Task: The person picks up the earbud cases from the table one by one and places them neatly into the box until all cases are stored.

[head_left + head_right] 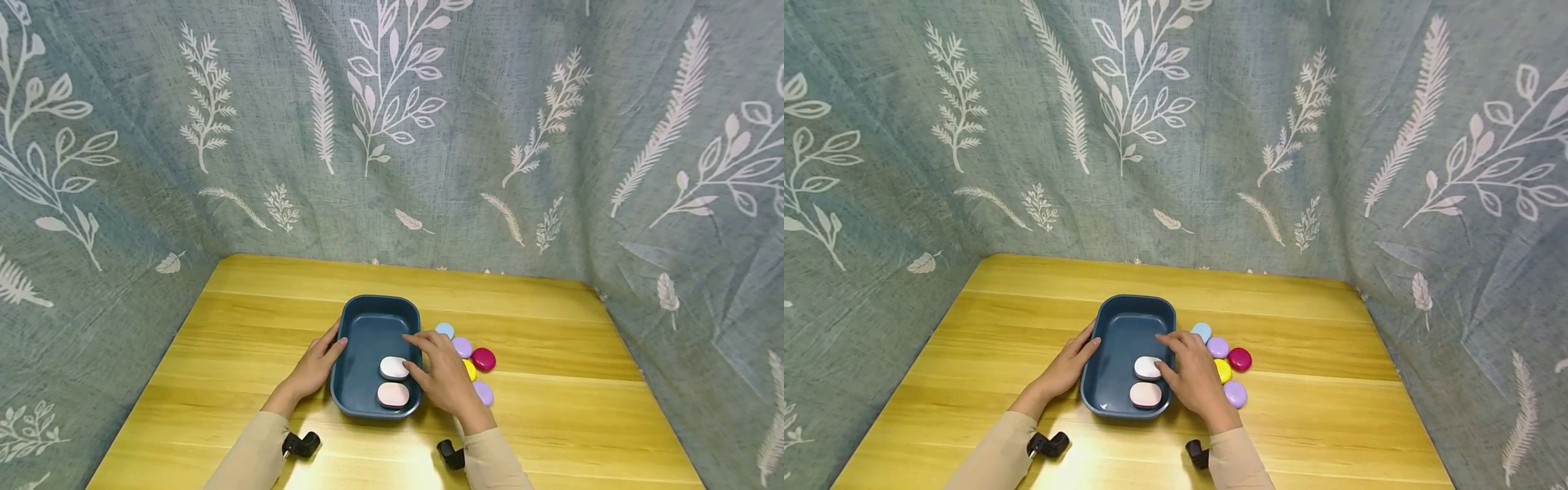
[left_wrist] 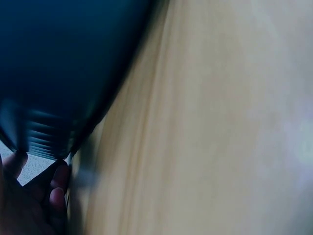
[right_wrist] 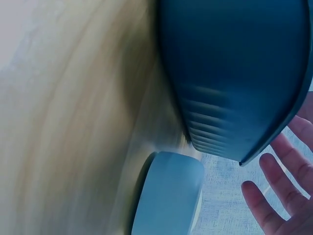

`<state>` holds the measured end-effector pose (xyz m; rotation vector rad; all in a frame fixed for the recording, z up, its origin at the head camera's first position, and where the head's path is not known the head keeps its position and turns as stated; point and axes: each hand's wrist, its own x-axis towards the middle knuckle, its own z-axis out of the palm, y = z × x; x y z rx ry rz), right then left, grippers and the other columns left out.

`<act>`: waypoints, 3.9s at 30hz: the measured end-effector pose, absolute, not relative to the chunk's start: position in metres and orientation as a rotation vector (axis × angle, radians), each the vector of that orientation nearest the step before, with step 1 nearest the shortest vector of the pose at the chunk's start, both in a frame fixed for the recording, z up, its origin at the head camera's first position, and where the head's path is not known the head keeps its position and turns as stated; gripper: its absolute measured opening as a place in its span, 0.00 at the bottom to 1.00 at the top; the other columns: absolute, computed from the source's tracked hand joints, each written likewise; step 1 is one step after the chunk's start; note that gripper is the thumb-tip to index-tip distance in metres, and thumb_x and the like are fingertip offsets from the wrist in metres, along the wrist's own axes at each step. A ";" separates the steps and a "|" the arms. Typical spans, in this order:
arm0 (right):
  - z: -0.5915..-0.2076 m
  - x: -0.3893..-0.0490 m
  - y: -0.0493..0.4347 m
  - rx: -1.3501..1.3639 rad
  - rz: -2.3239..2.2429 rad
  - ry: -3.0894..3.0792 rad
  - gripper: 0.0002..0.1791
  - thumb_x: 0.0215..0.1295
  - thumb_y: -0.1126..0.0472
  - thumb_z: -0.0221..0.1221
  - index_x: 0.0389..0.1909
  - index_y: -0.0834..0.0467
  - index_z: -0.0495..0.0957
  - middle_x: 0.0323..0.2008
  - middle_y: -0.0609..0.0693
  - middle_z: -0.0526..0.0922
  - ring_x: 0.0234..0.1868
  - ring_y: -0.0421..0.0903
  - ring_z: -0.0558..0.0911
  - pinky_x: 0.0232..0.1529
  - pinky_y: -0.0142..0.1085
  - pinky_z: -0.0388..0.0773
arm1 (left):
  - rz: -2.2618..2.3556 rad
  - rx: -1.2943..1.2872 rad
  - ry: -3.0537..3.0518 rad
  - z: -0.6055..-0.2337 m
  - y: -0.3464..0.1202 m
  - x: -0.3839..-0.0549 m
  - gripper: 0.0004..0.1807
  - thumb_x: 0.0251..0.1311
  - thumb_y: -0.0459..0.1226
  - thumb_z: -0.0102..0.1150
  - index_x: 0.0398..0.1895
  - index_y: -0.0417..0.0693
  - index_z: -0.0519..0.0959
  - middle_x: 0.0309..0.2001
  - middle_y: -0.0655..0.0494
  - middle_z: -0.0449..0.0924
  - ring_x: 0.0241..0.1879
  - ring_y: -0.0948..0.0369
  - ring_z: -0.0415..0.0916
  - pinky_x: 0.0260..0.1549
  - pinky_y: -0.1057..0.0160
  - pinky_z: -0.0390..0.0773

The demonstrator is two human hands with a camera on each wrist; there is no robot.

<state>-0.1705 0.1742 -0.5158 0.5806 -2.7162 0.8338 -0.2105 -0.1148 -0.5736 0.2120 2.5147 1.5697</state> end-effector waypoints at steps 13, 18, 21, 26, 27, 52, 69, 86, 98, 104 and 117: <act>-0.516 -0.169 0.188 0.514 0.901 -2.686 0.26 0.65 0.56 0.72 0.64 0.50 0.82 0.56 0.49 0.82 0.59 0.51 0.78 0.59 0.49 0.78 | 1.554 0.216 2.526 -0.575 -0.114 -0.211 0.36 0.77 0.62 0.43 0.83 0.70 0.53 0.73 0.43 0.68 0.68 0.48 0.66 0.71 0.38 0.62; -0.516 -0.168 0.193 0.501 0.897 -2.676 0.26 0.64 0.56 0.73 0.63 0.52 0.82 0.55 0.49 0.82 0.58 0.52 0.79 0.58 0.49 0.79 | 1.557 0.213 2.525 -0.575 -0.115 -0.212 0.36 0.77 0.62 0.43 0.84 0.69 0.53 0.73 0.43 0.68 0.68 0.47 0.66 0.71 0.38 0.62; -0.515 -0.168 0.196 0.494 0.895 -2.668 0.26 0.63 0.56 0.74 0.62 0.53 0.83 0.55 0.49 0.83 0.58 0.52 0.79 0.58 0.50 0.78 | 1.557 0.214 2.522 -0.575 -0.116 -0.212 0.36 0.77 0.62 0.43 0.83 0.70 0.54 0.73 0.43 0.68 0.68 0.48 0.66 0.71 0.38 0.62; -0.514 -0.167 0.201 0.478 0.897 -2.677 0.26 0.62 0.56 0.74 0.62 0.55 0.83 0.54 0.50 0.84 0.58 0.53 0.80 0.58 0.50 0.77 | 1.558 0.210 2.516 -0.574 -0.117 -0.212 0.35 0.76 0.63 0.44 0.83 0.74 0.53 0.74 0.45 0.67 0.70 0.47 0.65 0.72 0.38 0.61; -0.514 -0.166 0.202 0.473 0.901 -2.680 0.26 0.62 0.56 0.74 0.62 0.55 0.83 0.54 0.50 0.84 0.58 0.53 0.80 0.58 0.50 0.76 | 1.557 0.209 2.516 -0.574 -0.118 -0.212 0.35 0.76 0.64 0.44 0.83 0.74 0.53 0.75 0.45 0.67 0.70 0.47 0.65 0.72 0.38 0.61; -0.522 -0.156 0.218 0.452 0.765 -2.834 0.26 0.57 0.59 0.76 0.57 0.57 0.85 0.54 0.50 0.84 0.58 0.51 0.81 0.58 0.50 0.78 | 1.540 0.218 2.524 -0.575 -0.118 -0.213 0.35 0.76 0.65 0.42 0.82 0.77 0.52 0.74 0.45 0.67 0.70 0.47 0.65 0.71 0.38 0.63; -0.527 -0.154 0.217 0.469 0.715 -2.959 0.22 0.50 0.61 0.78 0.49 0.56 0.89 0.48 0.48 0.85 0.52 0.49 0.81 0.55 0.46 0.78 | 1.550 0.224 2.526 -0.574 -0.117 -0.213 0.34 0.77 0.63 0.43 0.82 0.77 0.53 0.74 0.46 0.68 0.69 0.48 0.67 0.70 0.38 0.64; -0.533 -0.154 0.214 0.447 0.668 -2.981 0.21 0.51 0.64 0.78 0.49 0.57 0.89 0.47 0.48 0.84 0.52 0.49 0.80 0.54 0.45 0.78 | 1.551 0.237 2.539 -0.574 -0.118 -0.214 0.33 0.77 0.62 0.44 0.82 0.77 0.53 0.75 0.49 0.68 0.68 0.49 0.67 0.70 0.38 0.64; -0.534 -0.151 0.214 0.431 0.644 -2.988 0.20 0.54 0.63 0.77 0.49 0.57 0.89 0.47 0.48 0.85 0.53 0.49 0.81 0.54 0.45 0.78 | 1.562 0.244 2.535 -0.575 -0.117 -0.213 0.33 0.78 0.62 0.44 0.82 0.75 0.54 0.76 0.47 0.67 0.71 0.47 0.65 0.72 0.37 0.62; -0.535 -0.150 0.213 0.425 0.647 -2.987 0.20 0.55 0.62 0.77 0.50 0.57 0.89 0.47 0.47 0.85 0.51 0.48 0.81 0.52 0.45 0.78 | 1.561 0.255 2.545 -0.577 -0.116 -0.213 0.34 0.78 0.60 0.44 0.83 0.71 0.54 0.76 0.46 0.66 0.71 0.47 0.65 0.71 0.37 0.62; -0.536 -0.153 0.214 0.454 0.679 -2.945 0.21 0.57 0.62 0.76 0.52 0.57 0.88 0.48 0.49 0.86 0.52 0.49 0.82 0.54 0.45 0.78 | 1.577 0.256 2.528 -0.575 -0.116 -0.212 0.34 0.78 0.60 0.44 0.83 0.70 0.54 0.76 0.45 0.65 0.72 0.46 0.63 0.72 0.37 0.60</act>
